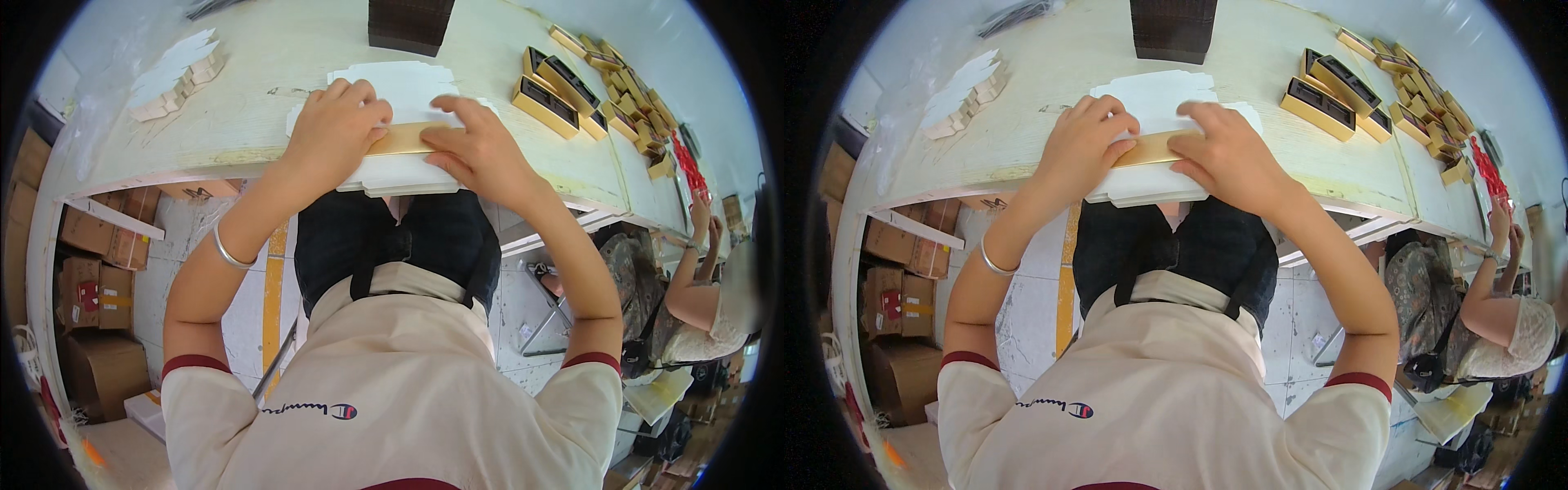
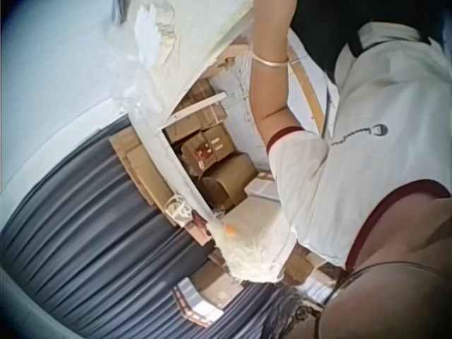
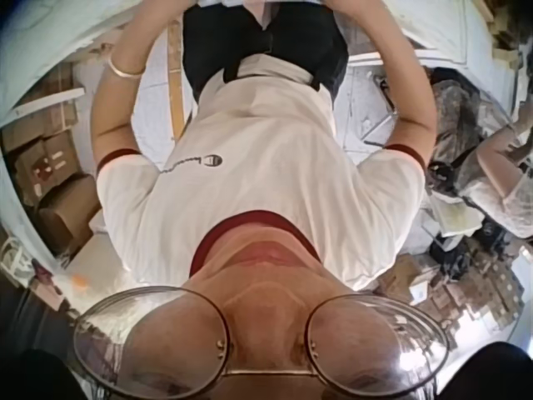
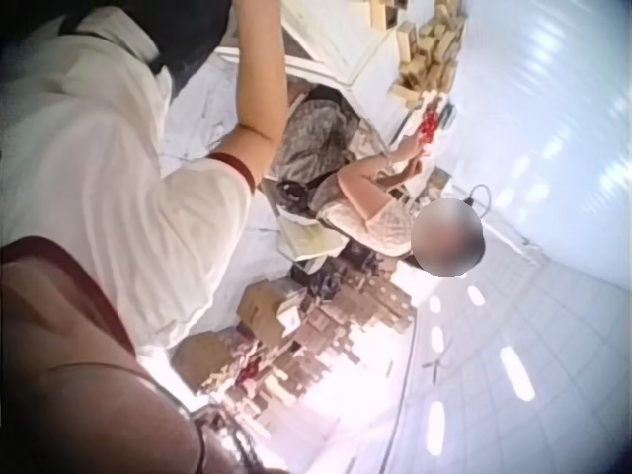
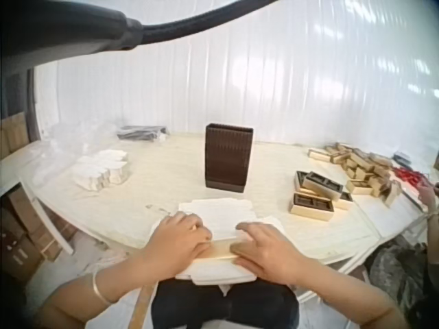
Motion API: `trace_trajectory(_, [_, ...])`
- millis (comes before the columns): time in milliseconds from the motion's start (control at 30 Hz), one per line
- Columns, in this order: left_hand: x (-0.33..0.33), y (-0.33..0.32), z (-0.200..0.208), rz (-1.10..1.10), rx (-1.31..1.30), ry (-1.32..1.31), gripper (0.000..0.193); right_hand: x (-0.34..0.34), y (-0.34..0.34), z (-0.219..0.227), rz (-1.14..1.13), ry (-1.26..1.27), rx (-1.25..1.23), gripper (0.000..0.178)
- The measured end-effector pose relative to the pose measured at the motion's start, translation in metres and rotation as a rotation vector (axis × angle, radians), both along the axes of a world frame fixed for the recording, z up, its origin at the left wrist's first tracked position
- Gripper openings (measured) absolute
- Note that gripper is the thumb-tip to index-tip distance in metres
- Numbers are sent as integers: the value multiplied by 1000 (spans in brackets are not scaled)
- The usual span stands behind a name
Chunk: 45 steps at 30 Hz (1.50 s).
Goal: The person folds flat white cardboard pieces into small rectangular boxes, inserts a gold inner tray, and places a dark brown lid on top. They repeat this process for multiple units, stacking the finished boxes on the table.
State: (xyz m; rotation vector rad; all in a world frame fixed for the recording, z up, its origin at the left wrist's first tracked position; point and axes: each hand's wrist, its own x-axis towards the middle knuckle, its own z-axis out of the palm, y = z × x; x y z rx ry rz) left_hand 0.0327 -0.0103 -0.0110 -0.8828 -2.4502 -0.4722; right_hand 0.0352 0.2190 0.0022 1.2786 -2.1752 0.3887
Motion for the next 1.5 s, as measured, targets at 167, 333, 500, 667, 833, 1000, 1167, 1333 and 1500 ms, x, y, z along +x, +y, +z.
trace_trajectory(167, [3, -6, 11, -152, 58, -262, 15, -7, 3, -2, 37, -92, 149, 14])
trace_trajectory(333, [3, -4, 15, -167, -34, -221, 17, -16, -1, -1, 42, -8, 249, 13])
trace_trajectory(500, [-12, -3, 16, -107, 1, -230, 20, -33, -6, 1, 17, -256, 170, 12])
trace_trajectory(667, [-36, 2, 29, 52, -2, -595, 25, -56, -23, 21, -153, -687, 265, 21])
trace_trajectory(833, [-9, 5, 35, 110, 41, 379, 35, -48, -13, 37, -190, -669, 56, 22])
trace_trajectory(1000, [25, 18, 45, -92, 698, -740, 52, 10, -31, 56, -283, -400, -226, 20])
trace_trajectory(1167, [14, 10, 41, -182, 802, -888, 58, 30, -17, 37, 29, -305, -214, 39])
trace_trajectory(1333, [-1, -1, 59, -92, 844, -1113, 51, 29, 31, 35, 20, -23, 60, 61])
trace_trajectory(1500, [-8, 5, 56, -15, 595, -1169, 54, 37, 42, 19, 55, 124, 131, 35])
